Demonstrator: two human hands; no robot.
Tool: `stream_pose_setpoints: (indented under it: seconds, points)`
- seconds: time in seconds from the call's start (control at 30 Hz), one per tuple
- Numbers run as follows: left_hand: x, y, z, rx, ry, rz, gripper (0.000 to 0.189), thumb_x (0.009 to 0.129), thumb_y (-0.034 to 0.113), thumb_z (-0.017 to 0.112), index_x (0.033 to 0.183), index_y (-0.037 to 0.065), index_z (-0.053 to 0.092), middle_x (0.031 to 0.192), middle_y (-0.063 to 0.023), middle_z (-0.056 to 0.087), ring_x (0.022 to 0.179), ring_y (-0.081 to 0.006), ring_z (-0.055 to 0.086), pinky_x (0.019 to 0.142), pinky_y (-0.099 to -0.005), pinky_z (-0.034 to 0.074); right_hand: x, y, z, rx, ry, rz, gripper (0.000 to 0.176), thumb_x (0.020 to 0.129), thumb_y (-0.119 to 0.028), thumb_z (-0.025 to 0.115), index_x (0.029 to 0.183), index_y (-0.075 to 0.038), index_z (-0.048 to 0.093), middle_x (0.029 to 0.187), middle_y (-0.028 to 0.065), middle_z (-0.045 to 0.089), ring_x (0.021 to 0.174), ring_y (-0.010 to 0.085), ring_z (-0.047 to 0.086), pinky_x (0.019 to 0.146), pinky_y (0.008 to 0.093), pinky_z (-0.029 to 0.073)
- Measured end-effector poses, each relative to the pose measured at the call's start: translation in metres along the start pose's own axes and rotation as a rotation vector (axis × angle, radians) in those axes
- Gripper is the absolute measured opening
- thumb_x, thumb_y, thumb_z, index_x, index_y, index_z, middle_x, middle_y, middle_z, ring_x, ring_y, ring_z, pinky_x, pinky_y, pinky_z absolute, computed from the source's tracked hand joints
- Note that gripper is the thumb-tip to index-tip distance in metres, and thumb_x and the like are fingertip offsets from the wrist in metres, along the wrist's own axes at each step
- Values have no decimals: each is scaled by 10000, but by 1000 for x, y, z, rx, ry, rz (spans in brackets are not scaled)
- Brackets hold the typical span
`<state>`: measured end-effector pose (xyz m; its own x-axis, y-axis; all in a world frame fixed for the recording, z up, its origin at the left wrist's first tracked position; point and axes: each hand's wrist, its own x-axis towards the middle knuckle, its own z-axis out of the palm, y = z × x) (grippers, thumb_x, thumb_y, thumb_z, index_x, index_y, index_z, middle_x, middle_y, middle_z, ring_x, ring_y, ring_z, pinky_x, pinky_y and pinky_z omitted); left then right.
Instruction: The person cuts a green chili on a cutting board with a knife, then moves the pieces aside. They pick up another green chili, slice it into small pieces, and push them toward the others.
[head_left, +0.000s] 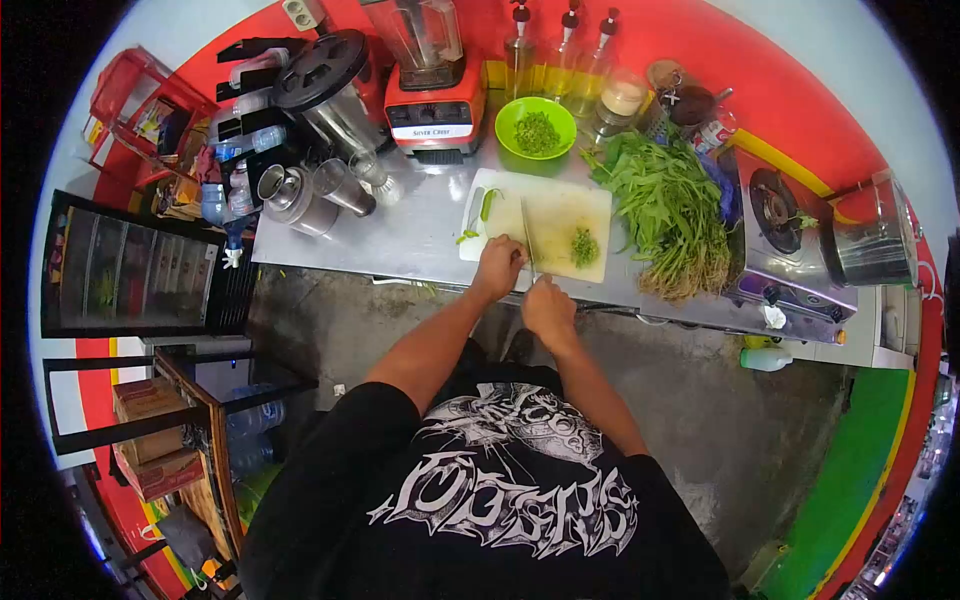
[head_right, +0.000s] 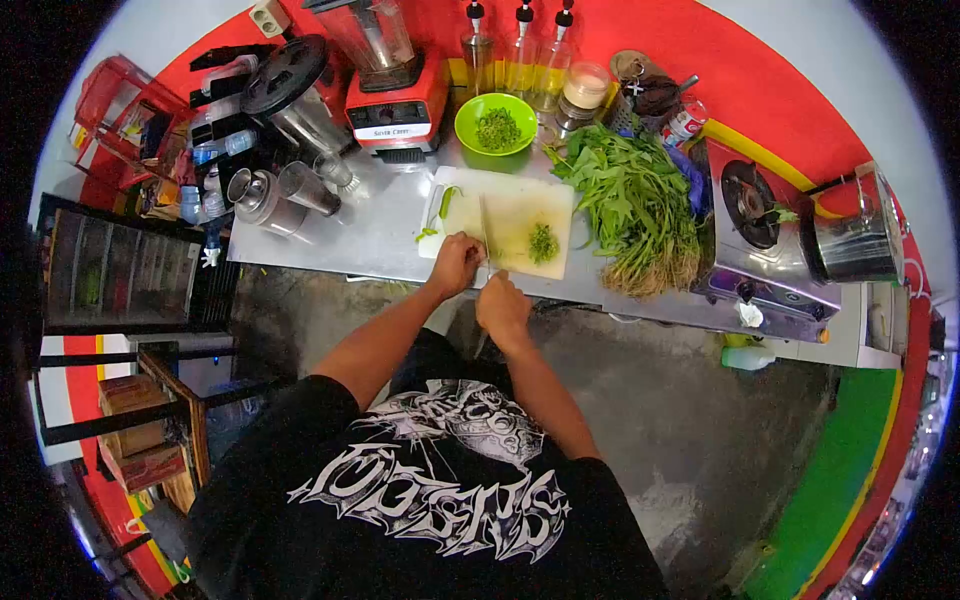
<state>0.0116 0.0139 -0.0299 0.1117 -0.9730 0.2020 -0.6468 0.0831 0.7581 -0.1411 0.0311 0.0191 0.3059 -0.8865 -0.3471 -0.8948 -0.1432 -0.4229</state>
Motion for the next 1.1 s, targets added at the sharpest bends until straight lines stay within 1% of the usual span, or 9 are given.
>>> stream_pose_setpoints:
  seconds: [0.2,0.3,0.33,0.43,0.57,0.6,0.8,0.87,1.1]
  points:
    - [3,-2,0,-44,-9,21,36,799,33,704,825,13,688,810,-184,602,811,-363,590,750,-456,474,9,-9,-10,110,0,66,369,959,-250,518,1135,73,552,1033,325,687,984,501,677,875,566,533]
    - [2,1,-3,38,-7,-26,41,830,32,719,845,-3,705,830,-172,657,800,-294,643,731,-386,503,13,-14,-21,82,-14,22,357,971,-241,499,1151,61,561,1039,332,683,991,493,677,872,560,531]
    - [3,-1,-4,-94,-50,-95,51,854,40,717,884,0,724,874,-171,667,812,-269,651,724,-355,504,20,-14,-9,58,18,97,350,980,-252,493,1156,40,571,1045,325,687,998,480,678,865,560,528]
    - [0,0,-13,-138,-42,-51,91,883,45,695,943,-5,742,840,-170,652,761,-278,635,710,-354,501,12,-12,-10,139,107,139,346,984,-268,507,1140,34,576,1028,319,689,992,484,672,868,569,518]
    - [-2,-11,-19,-295,-49,-193,181,944,65,657,1069,-49,719,981,-135,732,852,-194,679,805,-325,532,10,-12,-23,230,103,138,351,986,-280,523,1133,33,577,1037,312,686,1002,490,662,876,577,510]
    - [-4,-12,-22,-380,-61,-267,189,903,48,663,1073,-1,727,1033,-164,731,913,-254,707,853,-335,544,11,-11,-20,215,84,82,375,994,-293,521,1164,38,564,1029,312,689,975,486,671,855,574,521]
    - [-30,-15,-33,-230,-15,-136,250,875,-52,628,1113,-15,696,992,-126,703,869,-206,682,813,-315,541,3,-8,-1,185,-3,-18,415,1003,-327,514,1167,50,566,1011,320,682,960,518,656,864,587,506]
    - [-33,-13,-37,-221,-66,-182,253,875,-64,620,1116,-24,683,944,-93,679,836,-163,653,788,-300,534,2,4,-5,191,3,18,418,1006,-322,509,1171,58,561,1014,317,684,964,516,656,862,588,508]
    - [-34,-12,-43,-166,-99,-197,222,876,-23,629,1088,-7,693,955,-110,686,853,-181,666,805,-317,536,13,37,-19,167,138,169,404,1030,-299,499,1216,58,530,1017,302,693,1002,479,669,867,552,527]
